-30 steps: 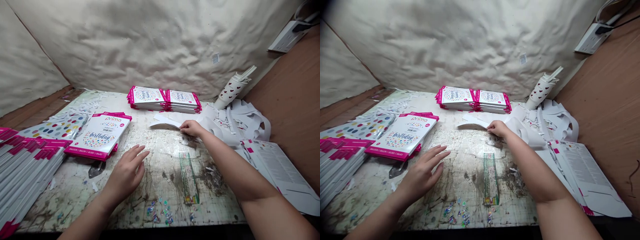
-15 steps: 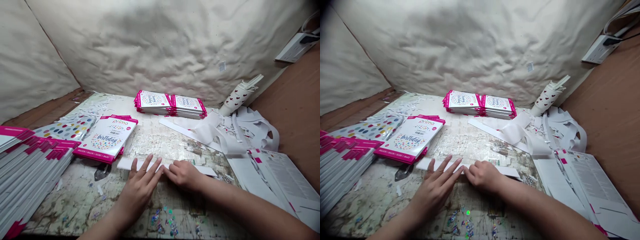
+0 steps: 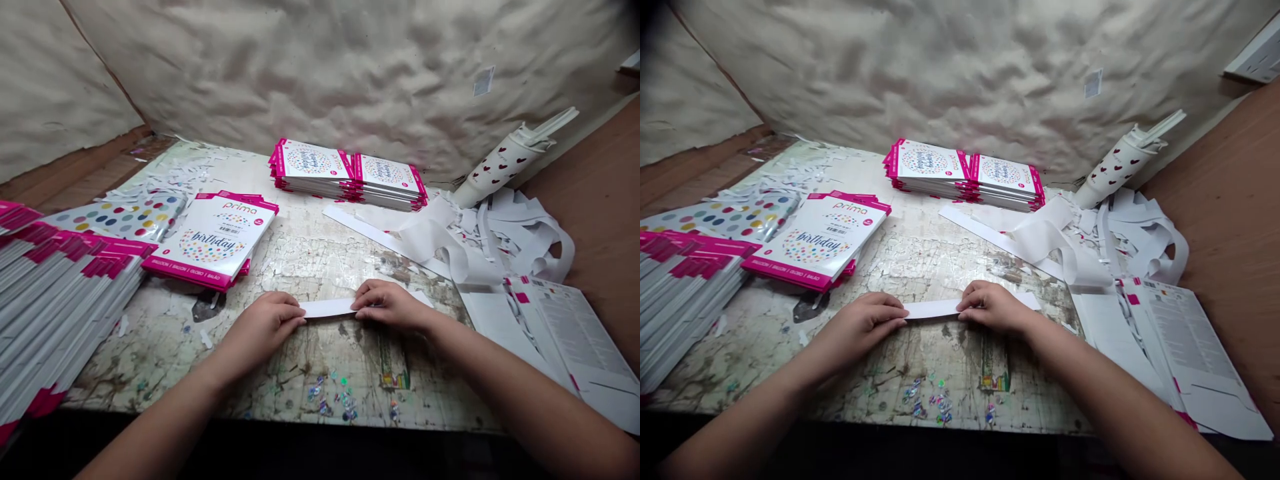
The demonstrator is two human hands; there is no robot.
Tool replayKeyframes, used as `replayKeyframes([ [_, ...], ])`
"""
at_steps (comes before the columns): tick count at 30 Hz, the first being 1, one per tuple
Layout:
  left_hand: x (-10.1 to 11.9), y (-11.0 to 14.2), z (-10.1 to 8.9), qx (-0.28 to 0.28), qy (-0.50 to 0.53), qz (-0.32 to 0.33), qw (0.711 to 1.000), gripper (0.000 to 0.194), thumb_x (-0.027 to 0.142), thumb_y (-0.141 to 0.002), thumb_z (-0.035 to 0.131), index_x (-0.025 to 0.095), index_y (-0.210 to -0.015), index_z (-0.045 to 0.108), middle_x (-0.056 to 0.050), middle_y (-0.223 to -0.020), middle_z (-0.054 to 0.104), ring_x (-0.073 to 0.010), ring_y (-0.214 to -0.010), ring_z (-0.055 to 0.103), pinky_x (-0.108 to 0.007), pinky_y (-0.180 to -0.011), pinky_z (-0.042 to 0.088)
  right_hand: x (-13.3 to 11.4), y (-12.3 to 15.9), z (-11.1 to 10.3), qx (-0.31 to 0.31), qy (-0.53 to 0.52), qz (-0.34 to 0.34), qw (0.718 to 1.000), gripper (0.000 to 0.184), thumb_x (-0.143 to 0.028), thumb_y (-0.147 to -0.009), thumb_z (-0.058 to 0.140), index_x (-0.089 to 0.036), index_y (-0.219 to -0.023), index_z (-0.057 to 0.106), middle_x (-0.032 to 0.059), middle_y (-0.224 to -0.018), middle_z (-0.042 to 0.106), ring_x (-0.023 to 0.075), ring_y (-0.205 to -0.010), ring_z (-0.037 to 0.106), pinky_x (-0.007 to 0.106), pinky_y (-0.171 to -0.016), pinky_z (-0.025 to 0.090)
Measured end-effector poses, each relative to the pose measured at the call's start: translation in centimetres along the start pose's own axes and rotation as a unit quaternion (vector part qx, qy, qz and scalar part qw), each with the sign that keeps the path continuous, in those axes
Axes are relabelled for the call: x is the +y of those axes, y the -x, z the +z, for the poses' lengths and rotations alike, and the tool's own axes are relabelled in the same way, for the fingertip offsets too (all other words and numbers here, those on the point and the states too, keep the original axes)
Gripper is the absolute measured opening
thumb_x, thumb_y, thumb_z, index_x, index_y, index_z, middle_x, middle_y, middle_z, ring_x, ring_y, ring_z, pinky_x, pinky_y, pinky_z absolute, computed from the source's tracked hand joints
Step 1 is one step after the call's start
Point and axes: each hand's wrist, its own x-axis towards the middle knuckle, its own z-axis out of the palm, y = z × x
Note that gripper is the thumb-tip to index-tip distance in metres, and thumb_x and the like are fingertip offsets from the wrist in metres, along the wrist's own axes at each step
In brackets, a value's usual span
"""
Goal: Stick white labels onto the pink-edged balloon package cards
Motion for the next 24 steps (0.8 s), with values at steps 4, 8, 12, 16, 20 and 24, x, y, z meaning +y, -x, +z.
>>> replayKeyframes([
  [4, -0.6, -0.3, -0.8, -0.044, 0.014, 0.005, 0.999, 0.020, 0.030, -0.080, 0.057, 0.023, -0.089, 0.073, -0.005, -0.095, 0.067, -0.0192, -0.090, 0.061, -0.031, -0.082, 0.046, 0.1, -0.1, -0.8, -0.041, -0.010, 0.018, 0.999, 0.020, -0.029, -0.074, 0.070, -0.019, -0.092, 0.072, 0.0062, -0.094, 0.063, 0.0166, -0.087, 0.061, 0.031, -0.079, 0.049],
  [8, -0.9, -0.2, -1.5, -0.063, 0.010, 0.005, 0.998, 0.020, 0.029, -0.080, 0.056, 0.021, -0.089, 0.072, -0.005, -0.097, 0.066, -0.0176, -0.087, 0.062, -0.028, -0.080, 0.047, -0.1, -0.1, -1.2, -0.040, 0.000, 0.010, 0.999, 0.013, -0.026, -0.078, 0.065, -0.020, -0.089, 0.071, 0.0049, -0.093, 0.064, 0.0153, -0.086, 0.061, 0.030, -0.080, 0.048],
  [12, -1.0, -0.2, -1.2, -0.019, -0.066, 0.024, 0.997, 0.024, 0.026, -0.088, 0.045, 0.018, -0.084, 0.067, -0.005, -0.088, 0.065, -0.0178, -0.083, 0.060, -0.030, -0.076, 0.048, -0.7, 0.4, -0.3, -0.006, 0.061, -0.020, 0.998, 0.020, -0.032, -0.079, 0.065, -0.018, -0.093, 0.067, 0.0060, -0.090, 0.063, 0.0159, -0.082, 0.059, 0.029, -0.074, 0.049],
  [16, -0.7, -0.2, 0.2, 0.140, -0.190, 0.079, 0.968, 0.021, 0.017, -0.088, 0.041, 0.015, -0.089, 0.063, -0.010, -0.090, 0.066, -0.0218, -0.086, 0.058, -0.037, -0.080, 0.048, -1.0, 0.8, 1.3, 0.072, 0.266, -0.067, 0.959, 0.028, -0.031, -0.087, 0.052, -0.015, -0.109, 0.061, 0.0105, -0.090, 0.062, 0.0195, -0.080, 0.056, 0.031, -0.069, 0.046],
  [20, 0.5, 0.5, 2.3, 0.217, -0.242, 0.161, 0.932, 0.025, 0.015, -0.086, 0.046, 0.015, -0.103, 0.063, -0.013, -0.115, 0.063, -0.0259, -0.109, 0.053, -0.044, -0.097, 0.040, -0.3, 0.3, 1.7, 0.157, 0.366, -0.057, 0.915, 0.028, -0.020, -0.092, 0.040, -0.015, -0.105, 0.064, 0.0093, -0.083, 0.063, 0.0180, -0.073, 0.057, 0.028, -0.064, 0.043],
  [24, 1.8, 0.2, 4.0, -0.017, -0.220, 0.139, 0.965, 0.050, 0.040, -0.090, 0.039, 0.008, -0.128, 0.049, -0.018, -0.135, 0.049, -0.0299, -0.122, 0.047, -0.044, -0.099, 0.039, -0.1, -0.4, -0.5, 0.202, 0.393, -0.030, 0.896, 0.028, -0.023, -0.092, 0.042, -0.018, -0.106, 0.065, 0.0071, -0.082, 0.065, 0.0170, -0.073, 0.058, 0.026, -0.063, 0.041],
])
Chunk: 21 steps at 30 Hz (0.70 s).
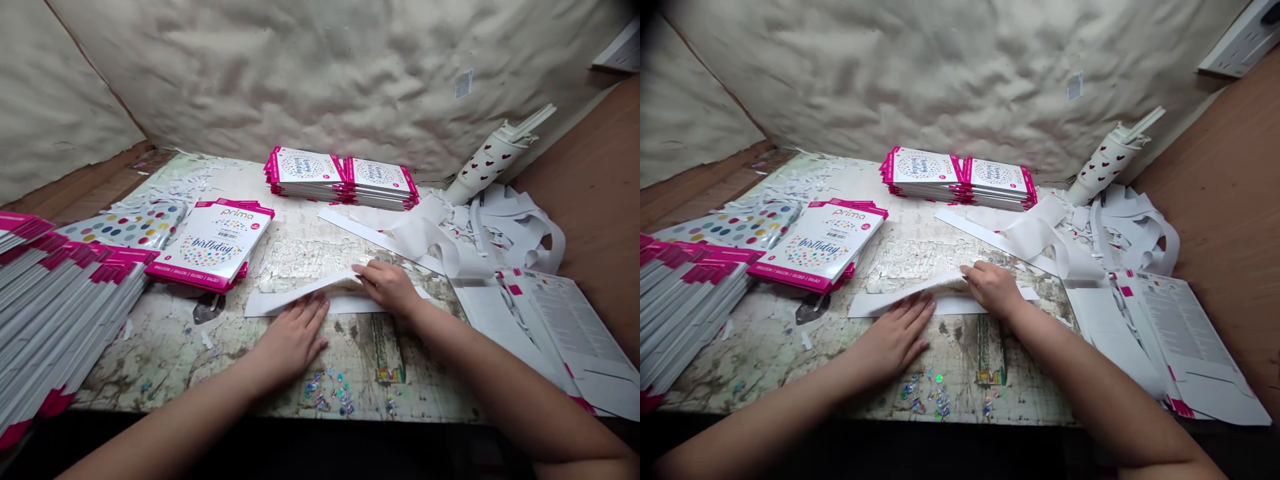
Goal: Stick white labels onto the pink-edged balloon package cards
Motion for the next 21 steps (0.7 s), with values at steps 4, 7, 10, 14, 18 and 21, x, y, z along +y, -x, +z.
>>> replayKeyframes([
  [4, -1.8, -4.1, -0.2, -0.073, 0.117, -0.062, 0.989, 0.067, 0.050, -0.086, 0.041, 0.006, -0.137, 0.036, -0.021, -0.145, 0.032, -0.0320, -0.134, 0.030, -0.049, -0.108, 0.024, 1.7, -2.6, -3.6, 0.053, 0.078, 0.048, 0.994, 0.030, -0.024, -0.093, 0.041, -0.018, -0.110, 0.064, 0.0065, -0.081, 0.065, 0.0170, -0.071, 0.056, 0.026, -0.059, 0.039],
  [7, -4.1, -8.4, -1.4, -0.038, 0.153, -0.080, 0.984, 0.071, 0.047, -0.082, 0.049, 0.004, -0.137, 0.034, -0.023, -0.147, 0.027, -0.0346, -0.138, 0.019, -0.053, -0.111, 0.012, 1.9, -4.8, -7.2, 0.127, 0.151, 0.060, 0.979, 0.028, -0.025, -0.093, 0.041, -0.018, -0.102, 0.066, 0.0077, -0.083, 0.062, 0.0190, -0.075, 0.054, 0.028, -0.061, 0.038],
  [10, -4.5, -11.0, -3.8, 0.020, 0.206, -0.086, 0.975, 0.090, 0.053, -0.077, 0.055, 0.006, -0.143, 0.016, -0.022, -0.151, 0.017, -0.0335, -0.139, 0.015, -0.049, -0.110, 0.019, 1.2, -6.0, -9.9, 0.156, 0.183, 0.041, 0.970, 0.029, -0.019, -0.093, 0.037, -0.016, -0.097, 0.065, 0.0087, -0.090, 0.061, 0.0189, -0.077, 0.053, 0.028, -0.064, 0.038],
  [14, -2.4, -10.3, -6.9, 0.090, 0.648, -0.126, 0.746, 0.081, 0.067, -0.079, 0.040, 0.016, -0.139, 0.023, -0.021, -0.139, 0.042, -0.0288, -0.117, 0.052, -0.046, -0.093, 0.045, -0.3, -4.9, -10.4, 0.095, 0.181, -0.040, 0.978, 0.032, -0.013, -0.093, 0.032, -0.015, -0.105, 0.062, 0.0099, -0.091, 0.061, 0.0183, -0.075, 0.052, 0.031, -0.066, 0.038],
  [18, -2.0, -7.2, -6.9, 0.155, 0.736, -0.313, 0.580, 0.041, 0.050, -0.081, 0.048, 0.013, -0.099, 0.056, -0.011, -0.095, 0.065, -0.0156, -0.073, 0.064, -0.031, -0.069, 0.053, -1.3, -1.4, -8.1, 0.018, 0.136, -0.171, 0.976, 0.033, -0.012, -0.093, 0.034, -0.016, -0.117, 0.057, 0.0127, -0.105, 0.062, 0.0214, -0.084, 0.053, 0.038, -0.075, 0.040],
  [21, -2.9, -4.0, -5.1, 0.186, 0.678, -0.383, 0.600, 0.021, 0.034, -0.079, 0.054, 0.013, -0.084, 0.057, -0.004, -0.072, 0.062, -0.0097, -0.055, 0.057, -0.023, -0.054, 0.048, -1.1, 1.9, -5.9, -0.005, 0.134, -0.183, 0.974, 0.037, -0.008, -0.091, 0.035, -0.014, -0.122, 0.054, 0.0157, -0.115, 0.059, 0.0233, -0.090, 0.053, 0.040, -0.079, 0.041],
])
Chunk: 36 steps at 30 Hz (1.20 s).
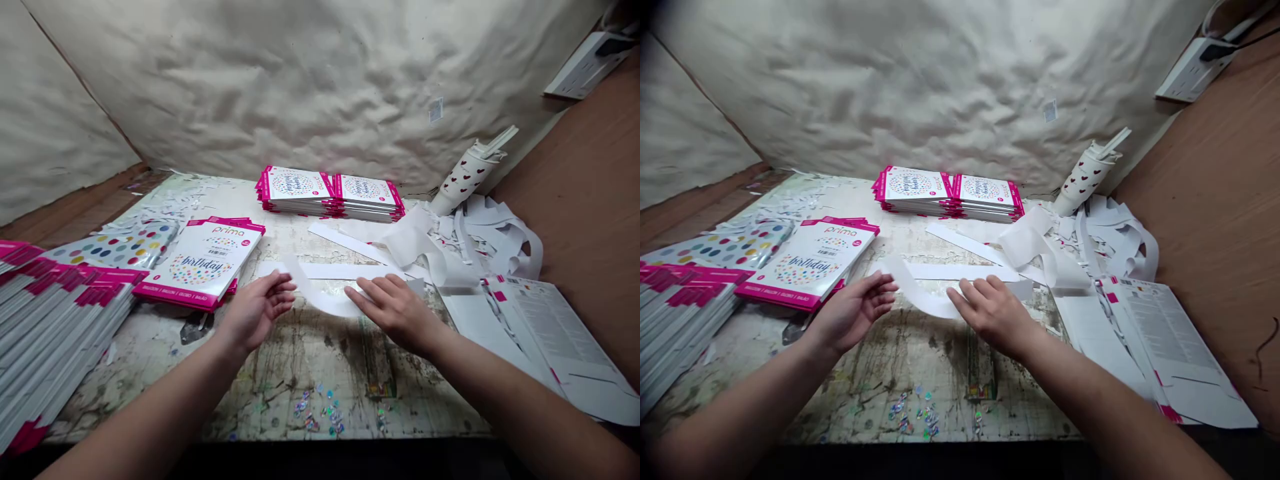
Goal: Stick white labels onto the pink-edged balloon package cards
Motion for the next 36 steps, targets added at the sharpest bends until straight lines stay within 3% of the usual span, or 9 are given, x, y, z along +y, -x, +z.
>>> replayKeyframes([
  [5, -3.4, 3.2, -2.5, 0.001, -0.187, 0.164, 0.969, 0.028, 0.039, -0.081, 0.054, 0.016, -0.067, 0.060, -0.001, -0.063, 0.058, -0.0121, -0.061, 0.055, -0.024, -0.060, 0.047, -1.5, 3.0, 3.3, -0.037, -0.025, 0.017, 0.999, 0.034, -0.009, -0.088, 0.043, -0.016, -0.118, 0.057, 0.0153, -0.110, 0.062, 0.0235, -0.086, 0.055, 0.039, -0.074, 0.042],
  [7, -4.5, 4.5, -1.7, -0.092, -0.375, 0.284, 0.878, 0.029, 0.040, -0.084, 0.050, 0.017, -0.087, 0.068, -0.009, -0.095, 0.067, -0.0205, -0.093, 0.060, -0.034, -0.086, 0.046, -2.1, 2.6, 3.7, -0.052, -0.051, 0.009, 0.997, 0.033, -0.011, -0.088, 0.046, -0.017, -0.118, 0.058, 0.0145, -0.108, 0.063, 0.0227, -0.083, 0.055, 0.038, -0.072, 0.042],
  [10, -6.0, 5.3, -0.4, -0.212, -0.607, 0.329, 0.692, 0.058, 0.052, -0.087, 0.040, 0.015, -0.131, 0.048, -0.016, -0.141, 0.042, -0.0314, -0.131, 0.035, -0.048, -0.105, 0.030, -2.6, 1.7, 3.5, -0.077, -0.062, 0.010, 0.995, 0.037, -0.013, -0.088, 0.046, -0.020, -0.124, 0.054, 0.0130, -0.108, 0.062, 0.0224, -0.084, 0.056, 0.038, -0.075, 0.042],
  [13, -6.8, 5.1, -0.8, -0.239, -0.693, 0.291, 0.615, 0.074, 0.061, -0.086, 0.031, 0.012, -0.142, 0.028, -0.016, -0.148, 0.026, -0.0314, -0.137, 0.022, -0.049, -0.108, 0.024, -1.7, 2.4, 2.7, -0.148, -0.024, 0.079, 0.986, 0.062, -0.003, -0.077, 0.052, -0.020, -0.136, 0.041, 0.0135, -0.111, 0.061, 0.0251, -0.085, 0.058, 0.041, -0.077, 0.043],
  [16, -6.6, 4.6, -2.6, -0.241, -0.702, 0.293, 0.602, 0.071, 0.059, -0.088, 0.029, 0.015, -0.143, 0.023, -0.012, -0.148, 0.023, -0.0297, -0.138, 0.021, -0.048, -0.110, 0.021, 0.4, 4.8, 1.7, -0.213, -0.009, 0.150, 0.965, 0.077, -0.002, -0.067, 0.059, -0.018, -0.139, 0.037, 0.0178, -0.116, 0.060, 0.0318, -0.091, 0.059, 0.048, -0.078, 0.044],
  [20, -6.0, 4.6, -3.9, -0.265, -0.677, 0.326, 0.605, 0.070, 0.056, -0.088, 0.032, 0.021, -0.144, 0.009, -0.009, -0.149, 0.021, -0.0284, -0.138, 0.021, -0.047, -0.111, 0.021, 4.1, 4.5, -0.1, -0.234, -0.179, 0.108, 0.949, 0.086, -0.030, -0.064, 0.075, -0.023, -0.140, 0.036, 0.0164, -0.133, 0.049, 0.0329, -0.115, 0.052, 0.044, -0.088, 0.046],
  [24, -5.9, 4.5, -3.3, -0.323, -0.645, 0.339, 0.604, 0.074, 0.059, -0.087, 0.033, 0.025, -0.144, 0.002, -0.008, -0.149, 0.019, -0.0283, -0.138, 0.022, -0.050, -0.109, 0.024, 7.7, -5.4, 0.4, -0.151, -0.223, 0.131, 0.954, 0.075, -0.041, -0.072, 0.069, -0.026, -0.139, 0.037, 0.0117, -0.142, 0.040, 0.0284, -0.128, 0.040, 0.044, -0.102, 0.038],
  [30, -8.1, 2.4, -3.4, -0.293, -0.629, 0.432, 0.576, 0.070, 0.050, -0.090, 0.036, 0.020, -0.146, 0.005, -0.008, -0.145, 0.029, -0.0283, -0.133, 0.034, -0.043, -0.106, 0.034, 10.8, -23.8, 7.3, -0.124, -0.167, 0.176, 0.962, 0.072, -0.036, -0.077, 0.066, -0.019, -0.139, 0.035, 0.0103, -0.148, 0.030, 0.0238, -0.136, 0.027, 0.036, -0.109, 0.027],
  [36, -9.7, 1.3, -3.4, -0.191, -0.626, 0.530, 0.539, 0.050, 0.025, -0.092, 0.040, 0.022, -0.141, 0.030, -0.002, -0.134, 0.048, -0.0199, -0.120, 0.052, -0.031, -0.099, 0.042, 13.1, -29.6, 10.8, -0.130, -0.131, 0.271, 0.945, 0.060, -0.053, -0.079, 0.058, -0.016, -0.126, 0.050, 0.0159, -0.125, 0.055, 0.0309, -0.111, 0.054, 0.040, -0.088, 0.044],
])
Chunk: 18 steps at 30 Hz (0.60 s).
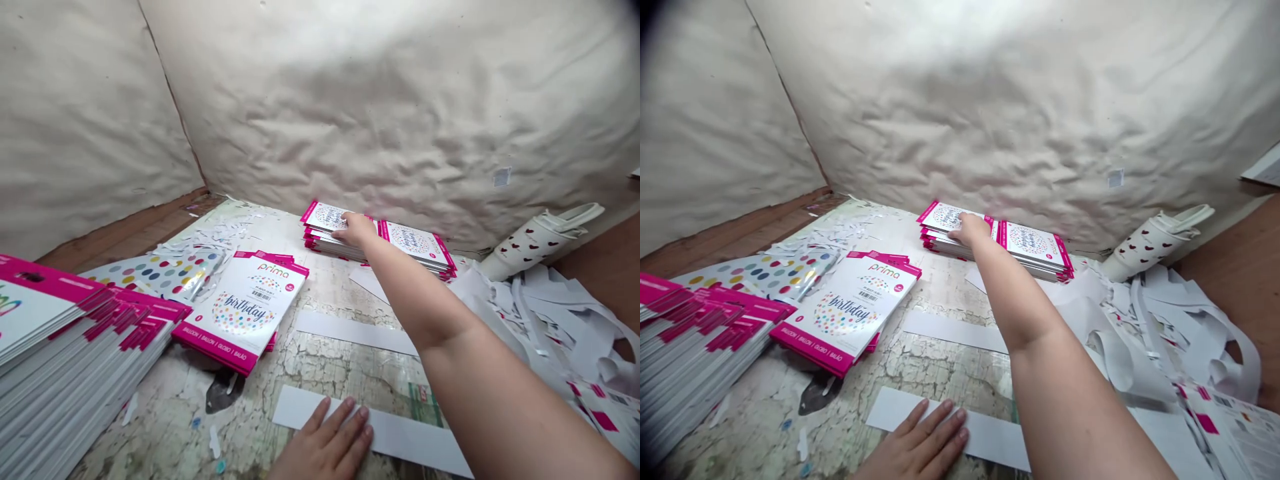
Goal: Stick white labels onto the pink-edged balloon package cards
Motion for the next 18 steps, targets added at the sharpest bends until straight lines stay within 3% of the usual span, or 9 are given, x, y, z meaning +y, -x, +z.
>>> replayKeyframes([
  [3, 0.0, -0.3, -0.2, 0.029, -0.020, 0.008, 0.999, 0.042, 0.026, -0.092, 0.041, 0.021, -0.134, 0.043, -0.001, -0.130, 0.053, -0.0187, -0.115, 0.056, -0.029, -0.097, 0.044, 0.7, -0.5, -0.1, -0.010, 0.004, -0.030, 1.000, 0.069, -0.054, -0.070, 0.067, -0.017, -0.126, 0.050, 0.0134, -0.128, 0.053, 0.0278, -0.114, 0.052, 0.035, -0.091, 0.042],
  [6, 0.0, -0.4, -0.4, 0.050, -0.042, 0.012, 0.998, 0.035, 0.027, -0.092, 0.040, 0.021, -0.125, 0.052, 0.000, -0.128, 0.056, -0.0182, -0.111, 0.058, -0.028, -0.094, 0.045, 1.2, -0.4, -0.4, -0.012, 0.012, -0.074, 0.997, 0.068, -0.042, -0.067, 0.073, -0.020, -0.128, 0.049, 0.0099, -0.133, 0.050, 0.0258, -0.120, 0.046, 0.033, -0.098, 0.037],
  [9, 0.1, -0.3, -0.1, 0.061, -0.057, 0.012, 0.996, 0.035, 0.029, -0.092, 0.040, 0.021, -0.123, 0.053, 0.000, -0.129, 0.056, -0.0172, -0.112, 0.057, -0.028, -0.097, 0.042, 1.6, -0.2, -0.7, -0.005, 0.020, -0.090, 0.996, 0.062, -0.031, -0.071, 0.068, -0.020, -0.129, 0.049, 0.0101, -0.131, 0.051, 0.0270, -0.118, 0.048, 0.035, -0.098, 0.037],
  [14, 0.2, -0.1, 0.2, 0.107, -0.124, -0.002, 0.987, 0.033, 0.026, -0.093, 0.038, 0.026, -0.122, 0.055, 0.004, -0.132, 0.054, -0.0152, -0.116, 0.052, -0.033, -0.108, 0.029, 2.3, -0.9, -1.0, -0.007, 0.003, -0.094, 0.996, 0.066, -0.026, -0.061, 0.073, -0.020, -0.124, 0.054, 0.0100, -0.126, 0.056, 0.0296, -0.113, 0.052, 0.037, -0.094, 0.041],
  [18, 0.2, -0.2, -0.1, 0.119, -0.125, -0.010, 0.985, 0.034, 0.026, -0.095, 0.034, 0.028, -0.119, 0.057, 0.006, -0.126, 0.059, -0.0143, -0.114, 0.052, -0.034, -0.110, 0.022, 2.9, -1.6, -1.2, -0.003, -0.052, -0.079, 0.995, 0.062, -0.027, -0.061, 0.075, -0.020, -0.119, 0.057, 0.0079, -0.117, 0.062, 0.0242, -0.100, 0.060, 0.033, -0.087, 0.047],
])
